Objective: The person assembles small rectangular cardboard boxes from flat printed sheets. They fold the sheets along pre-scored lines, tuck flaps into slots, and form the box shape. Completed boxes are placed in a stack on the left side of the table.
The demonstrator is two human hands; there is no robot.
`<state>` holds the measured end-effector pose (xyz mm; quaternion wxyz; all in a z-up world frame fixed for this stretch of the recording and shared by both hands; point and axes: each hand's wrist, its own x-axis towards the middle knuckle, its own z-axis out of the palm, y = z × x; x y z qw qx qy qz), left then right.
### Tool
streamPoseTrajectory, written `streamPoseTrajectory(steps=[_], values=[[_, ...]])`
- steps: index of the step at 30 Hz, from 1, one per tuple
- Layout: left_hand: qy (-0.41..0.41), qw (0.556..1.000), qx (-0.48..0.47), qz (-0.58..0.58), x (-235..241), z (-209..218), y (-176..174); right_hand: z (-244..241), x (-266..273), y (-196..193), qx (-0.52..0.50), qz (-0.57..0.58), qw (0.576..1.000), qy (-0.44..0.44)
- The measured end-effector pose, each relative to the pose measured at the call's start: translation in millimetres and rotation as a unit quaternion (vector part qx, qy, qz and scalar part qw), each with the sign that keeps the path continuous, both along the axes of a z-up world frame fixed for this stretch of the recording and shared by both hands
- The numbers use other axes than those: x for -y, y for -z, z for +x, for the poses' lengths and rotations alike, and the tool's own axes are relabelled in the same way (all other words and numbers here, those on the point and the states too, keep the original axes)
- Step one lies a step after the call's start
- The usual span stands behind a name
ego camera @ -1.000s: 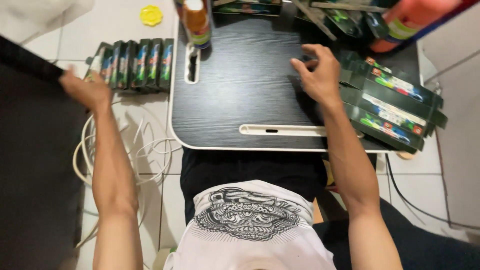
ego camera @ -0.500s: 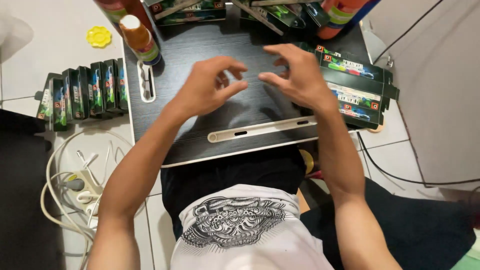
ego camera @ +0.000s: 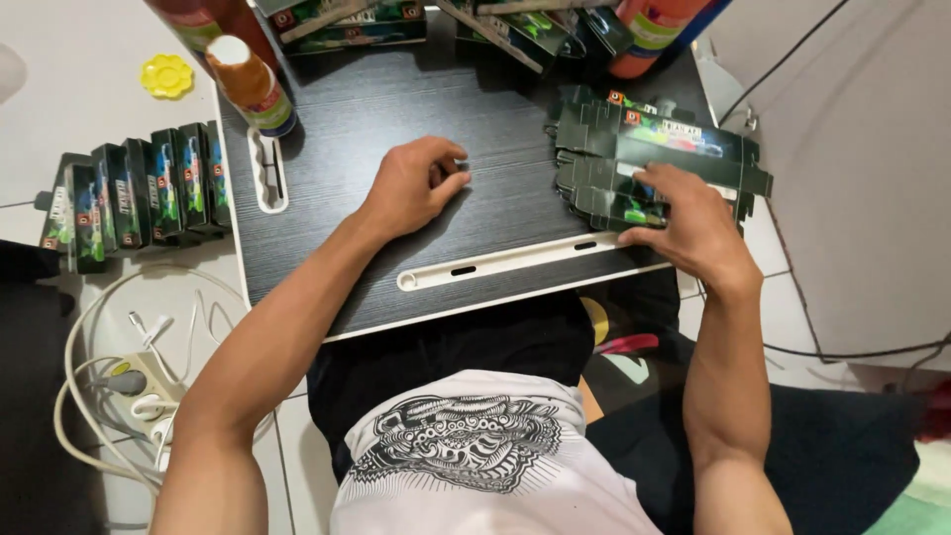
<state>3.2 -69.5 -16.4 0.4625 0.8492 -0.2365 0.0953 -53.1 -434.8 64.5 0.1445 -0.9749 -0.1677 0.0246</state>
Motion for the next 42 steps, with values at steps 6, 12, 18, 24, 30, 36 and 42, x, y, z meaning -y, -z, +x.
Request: streamPoseTrajectory(steps=[6, 12, 18, 24, 30, 36, 42], values=[[0.011, 1.0, -0.008, -0.002, -6, -3, 5, 1, 5, -1, -0.017, -0.004, 1.0, 0.001], [-0.001, 1.0, 0.005, -0.005, -3, 0, 10, 5, 27, 22, -0.019, 0.02, 1.0, 0.014], [0.004, 1.0, -0.005, 0.009, -3, -2, 5, 13, 42, 43, 0.101, 0.038, 0.994, -0.004], [0.01, 1.0, -0.005, 0.02, -2, -6, 0, 11, 48, 44, 0.167, 0.067, 0.984, -0.013], [0.005, 0.998, -0.011, 0.055, -1, -5, 4, -2, 33, -16, 0.33, 0.002, 0.944, -0.003], [0.018, 1.0, 0.012, 0.022, -1, -6, 4, -5, 36, -71, 0.499, 0.038, 0.864, -0.061], [0.013, 0.997, 0.056, -0.057, -14, -6, -27, 12, -15, -67, 0.438, 0.492, 0.747, 0.086]])
